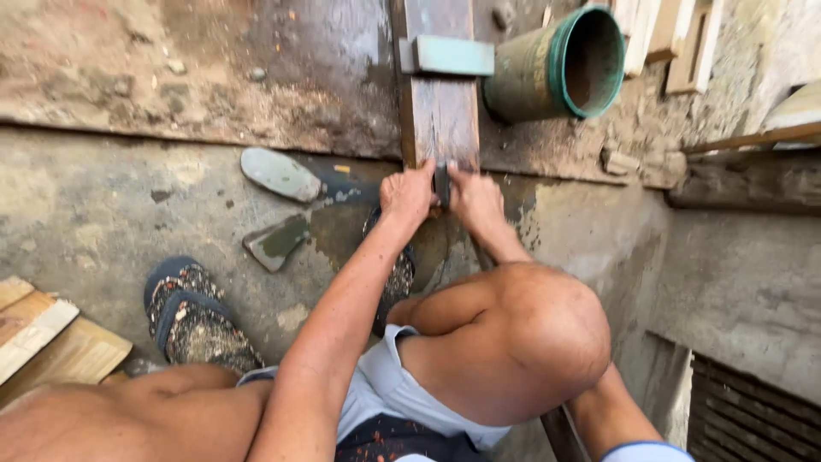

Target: The person sharpens a chisel on a wet stone, repeatedly dipping it in water and rubbing the blade. They then switch to sharpening a smaller metal tool on the same stone, maintaining a consistent motion.

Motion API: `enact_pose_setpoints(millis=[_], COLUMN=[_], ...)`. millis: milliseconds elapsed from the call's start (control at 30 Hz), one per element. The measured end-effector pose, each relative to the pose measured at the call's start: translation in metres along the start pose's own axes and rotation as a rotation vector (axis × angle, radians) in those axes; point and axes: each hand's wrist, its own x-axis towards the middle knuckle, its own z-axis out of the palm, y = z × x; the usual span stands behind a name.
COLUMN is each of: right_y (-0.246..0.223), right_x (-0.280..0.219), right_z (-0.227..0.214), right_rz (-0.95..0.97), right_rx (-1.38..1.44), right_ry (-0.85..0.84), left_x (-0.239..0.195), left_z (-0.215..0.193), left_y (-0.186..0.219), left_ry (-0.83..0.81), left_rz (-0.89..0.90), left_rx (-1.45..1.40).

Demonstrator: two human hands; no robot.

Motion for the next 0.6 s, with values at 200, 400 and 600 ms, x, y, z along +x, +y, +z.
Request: enact_pose_setpoints(millis=[200,400,600], right_y=[-0.004,0.001,-0.004], right_x=[-0.037,0.053,0.108], right_z=[-0.005,-0.027,-0.128], right_rz=[0.001,0.105,-0.137], right_rx=[-0.232,-0.212,-0.075], right_ry=[-0.187,-0.100,0.542], left_x=[0.001,0.010,-0.010], left_z=[0.006,0.023,-0.006], left_y=[-0.003,0.000,0.022], left_ry=[0.038,-0.011,0.118], left_rz=[0.015,-0.041,0.015], left_rx=[-0.018,0.160,-0.373])
